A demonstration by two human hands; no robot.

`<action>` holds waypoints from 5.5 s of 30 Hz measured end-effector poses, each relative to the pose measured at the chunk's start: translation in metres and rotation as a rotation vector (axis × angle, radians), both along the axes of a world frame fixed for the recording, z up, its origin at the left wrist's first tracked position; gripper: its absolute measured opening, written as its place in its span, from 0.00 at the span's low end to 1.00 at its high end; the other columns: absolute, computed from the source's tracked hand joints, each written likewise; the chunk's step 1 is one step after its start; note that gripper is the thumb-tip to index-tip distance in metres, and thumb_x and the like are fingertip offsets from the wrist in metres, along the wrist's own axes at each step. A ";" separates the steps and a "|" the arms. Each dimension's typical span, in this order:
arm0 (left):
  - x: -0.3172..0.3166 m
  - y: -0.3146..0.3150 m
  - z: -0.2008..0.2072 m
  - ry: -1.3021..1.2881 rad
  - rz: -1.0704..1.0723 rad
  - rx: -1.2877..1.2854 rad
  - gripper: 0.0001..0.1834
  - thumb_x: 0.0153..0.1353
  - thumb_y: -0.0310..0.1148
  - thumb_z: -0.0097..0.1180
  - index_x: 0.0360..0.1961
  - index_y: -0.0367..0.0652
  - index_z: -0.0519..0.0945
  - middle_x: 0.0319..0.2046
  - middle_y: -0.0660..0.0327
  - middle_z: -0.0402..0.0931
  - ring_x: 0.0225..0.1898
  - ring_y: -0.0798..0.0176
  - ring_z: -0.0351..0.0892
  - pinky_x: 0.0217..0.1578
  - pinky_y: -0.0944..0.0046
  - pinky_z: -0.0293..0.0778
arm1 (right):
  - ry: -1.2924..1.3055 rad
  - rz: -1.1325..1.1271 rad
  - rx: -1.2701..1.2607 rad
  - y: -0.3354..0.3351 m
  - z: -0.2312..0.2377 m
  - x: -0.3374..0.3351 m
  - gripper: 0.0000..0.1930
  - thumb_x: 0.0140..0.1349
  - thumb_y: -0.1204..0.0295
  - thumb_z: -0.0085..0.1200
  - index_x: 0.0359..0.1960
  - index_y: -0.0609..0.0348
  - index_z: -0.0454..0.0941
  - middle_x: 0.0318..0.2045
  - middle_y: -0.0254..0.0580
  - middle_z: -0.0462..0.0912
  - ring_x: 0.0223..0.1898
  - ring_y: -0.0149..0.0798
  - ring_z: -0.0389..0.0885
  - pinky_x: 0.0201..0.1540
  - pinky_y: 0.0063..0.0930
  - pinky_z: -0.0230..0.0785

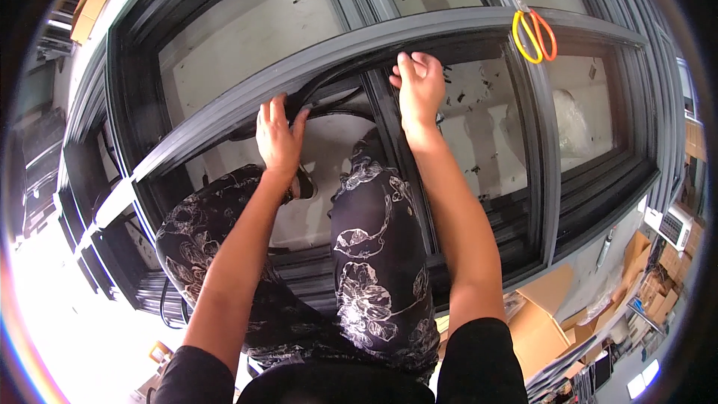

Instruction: Installing rubber sealing strips into metal window or door frame channels.

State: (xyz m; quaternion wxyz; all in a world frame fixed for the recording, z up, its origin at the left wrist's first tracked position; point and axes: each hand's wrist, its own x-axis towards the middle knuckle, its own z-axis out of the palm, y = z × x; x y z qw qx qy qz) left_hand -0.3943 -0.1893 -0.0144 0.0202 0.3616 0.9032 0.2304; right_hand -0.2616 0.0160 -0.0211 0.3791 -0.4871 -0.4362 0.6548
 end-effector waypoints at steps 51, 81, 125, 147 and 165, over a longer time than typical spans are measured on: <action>-0.026 0.011 0.001 0.005 -0.002 -0.063 0.14 0.70 0.37 0.53 0.43 0.36 0.81 0.38 0.45 0.82 0.40 0.38 0.81 0.41 0.47 0.77 | -0.858 0.569 1.603 0.090 0.028 -0.009 0.33 0.44 0.45 0.72 0.47 0.50 0.79 0.44 0.34 0.81 0.53 0.40 0.77 0.64 0.43 0.63; -0.023 0.018 -0.002 -0.062 0.034 0.023 0.12 0.70 0.36 0.53 0.41 0.38 0.80 0.34 0.47 0.80 0.38 0.38 0.79 0.37 0.46 0.75 | -0.781 0.618 1.588 0.014 0.025 -0.064 0.31 0.45 0.46 0.71 0.44 0.53 0.78 0.41 0.32 0.80 0.50 0.39 0.77 0.61 0.43 0.63; -0.157 -0.199 0.104 0.164 -0.213 -0.706 0.11 0.60 0.33 0.60 0.43 0.47 0.76 0.39 0.56 0.79 0.47 0.49 0.81 0.48 0.49 0.74 | -0.644 0.684 1.599 -0.017 0.028 -0.085 0.32 0.40 0.50 0.75 0.46 0.50 0.76 0.40 0.35 0.77 0.49 0.42 0.77 0.54 0.42 0.66; -0.200 -0.207 0.079 -0.246 -0.188 -0.539 0.16 0.62 0.33 0.61 0.51 0.44 0.77 0.45 0.48 0.79 0.50 0.39 0.78 0.50 0.46 0.74 | -0.912 0.791 1.523 0.059 0.001 -0.038 0.33 0.49 0.46 0.69 0.53 0.50 0.75 0.49 0.36 0.78 0.55 0.44 0.74 0.62 0.43 0.64; -0.167 -0.258 0.060 -1.097 0.779 0.925 0.08 0.61 0.23 0.67 0.41 0.39 0.81 0.35 0.59 0.83 0.35 0.61 0.86 0.38 0.67 0.84 | -0.329 1.163 1.604 -0.175 0.057 -0.193 0.27 0.48 0.65 0.73 0.51 0.54 0.79 0.55 0.45 0.78 0.59 0.49 0.75 0.62 0.45 0.69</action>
